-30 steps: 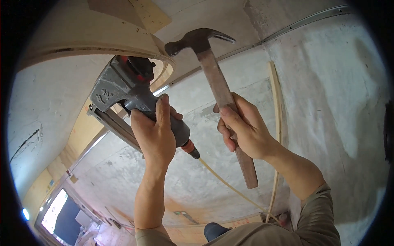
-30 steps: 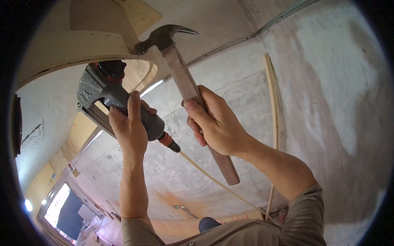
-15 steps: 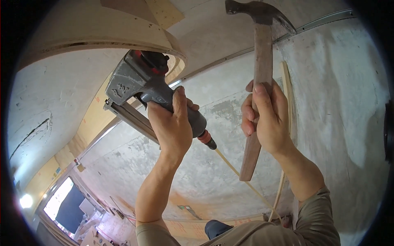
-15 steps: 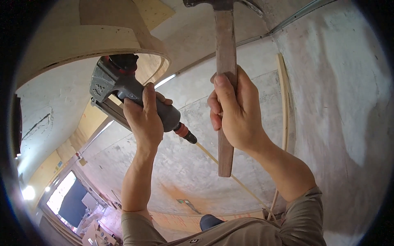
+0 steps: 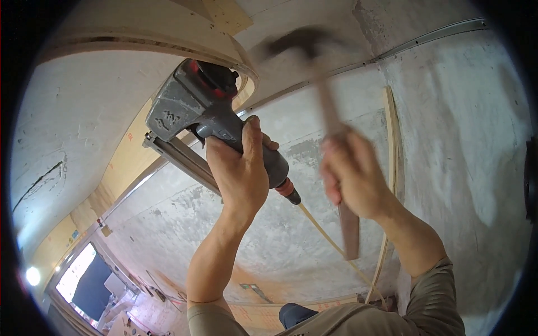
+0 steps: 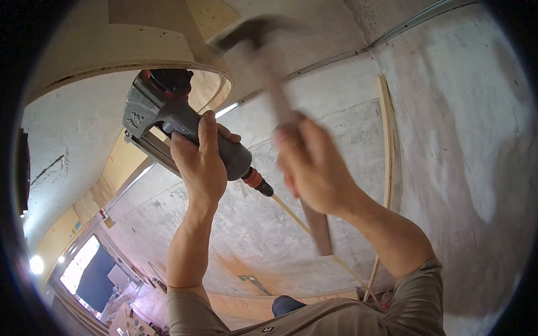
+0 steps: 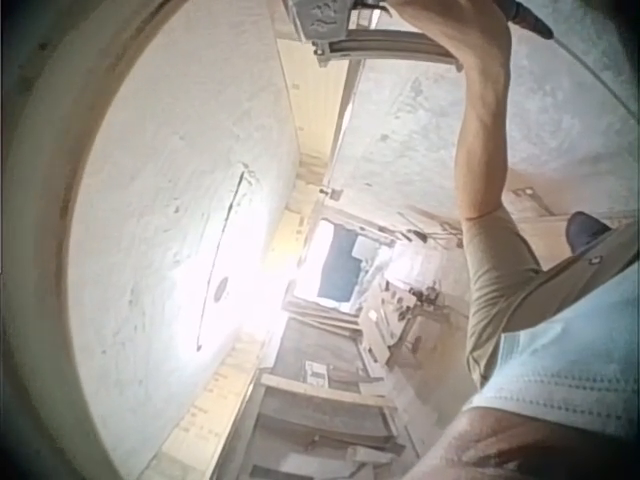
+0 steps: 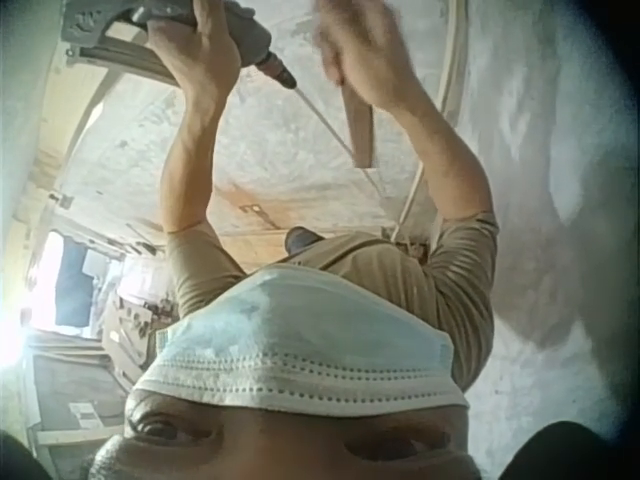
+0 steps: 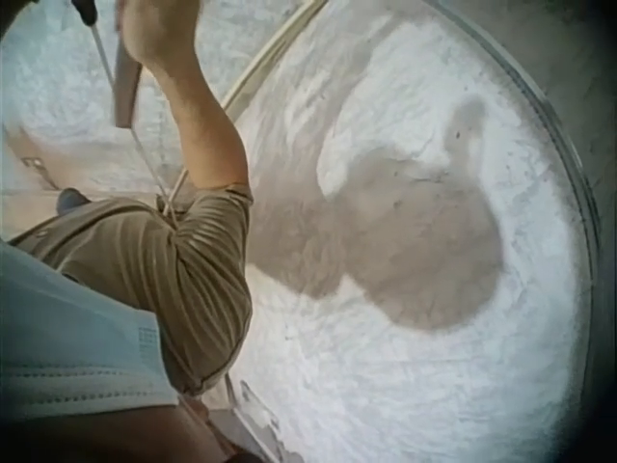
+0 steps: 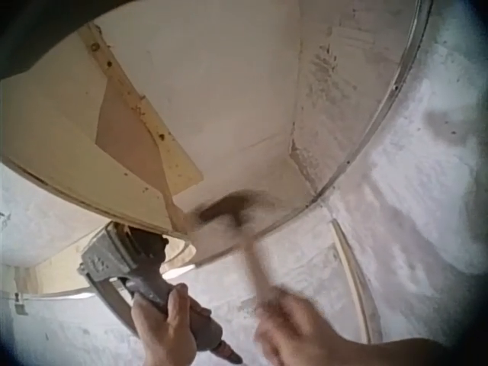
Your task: Installing and securing curved wooden panels to a ceiling structure using a pneumatic nail gun and measuring dimensions.
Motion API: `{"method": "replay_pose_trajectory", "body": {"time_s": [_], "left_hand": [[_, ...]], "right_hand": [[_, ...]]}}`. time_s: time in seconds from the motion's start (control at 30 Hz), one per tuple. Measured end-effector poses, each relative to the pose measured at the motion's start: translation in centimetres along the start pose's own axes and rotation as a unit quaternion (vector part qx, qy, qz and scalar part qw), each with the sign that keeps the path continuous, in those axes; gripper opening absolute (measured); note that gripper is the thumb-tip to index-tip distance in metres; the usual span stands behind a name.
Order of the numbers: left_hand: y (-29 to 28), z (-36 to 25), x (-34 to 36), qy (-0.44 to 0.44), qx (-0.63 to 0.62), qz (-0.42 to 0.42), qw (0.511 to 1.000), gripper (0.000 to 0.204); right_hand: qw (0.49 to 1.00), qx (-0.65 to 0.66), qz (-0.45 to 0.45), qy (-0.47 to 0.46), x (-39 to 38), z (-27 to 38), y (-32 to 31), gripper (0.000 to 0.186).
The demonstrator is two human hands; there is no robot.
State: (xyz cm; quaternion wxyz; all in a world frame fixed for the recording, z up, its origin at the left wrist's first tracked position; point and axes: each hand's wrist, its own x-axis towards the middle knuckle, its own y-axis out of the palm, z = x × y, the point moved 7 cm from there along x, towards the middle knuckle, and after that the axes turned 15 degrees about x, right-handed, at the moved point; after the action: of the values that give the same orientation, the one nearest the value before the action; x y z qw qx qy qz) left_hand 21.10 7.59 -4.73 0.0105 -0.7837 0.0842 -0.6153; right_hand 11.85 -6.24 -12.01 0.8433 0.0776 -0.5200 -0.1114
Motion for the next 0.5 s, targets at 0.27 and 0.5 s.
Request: {"method": "replay_pose_trajectory", "body": {"time_s": [0.27, 0.5], "left_hand": [[0.1, 0.4, 0.2, -0.005, 0.018, 0.029, 0.999, 0.027], [-0.3, 0.4, 0.3, -0.001, 0.011, 0.031, 0.999, 0.027]], "right_hand": [[0.997, -0.067, 0.027, 0.022, 0.2, -0.7, 0.1, 0.026], [0.997, 0.027, -0.069, -0.038, 0.1, 0.3, -0.7, 0.026]]}}
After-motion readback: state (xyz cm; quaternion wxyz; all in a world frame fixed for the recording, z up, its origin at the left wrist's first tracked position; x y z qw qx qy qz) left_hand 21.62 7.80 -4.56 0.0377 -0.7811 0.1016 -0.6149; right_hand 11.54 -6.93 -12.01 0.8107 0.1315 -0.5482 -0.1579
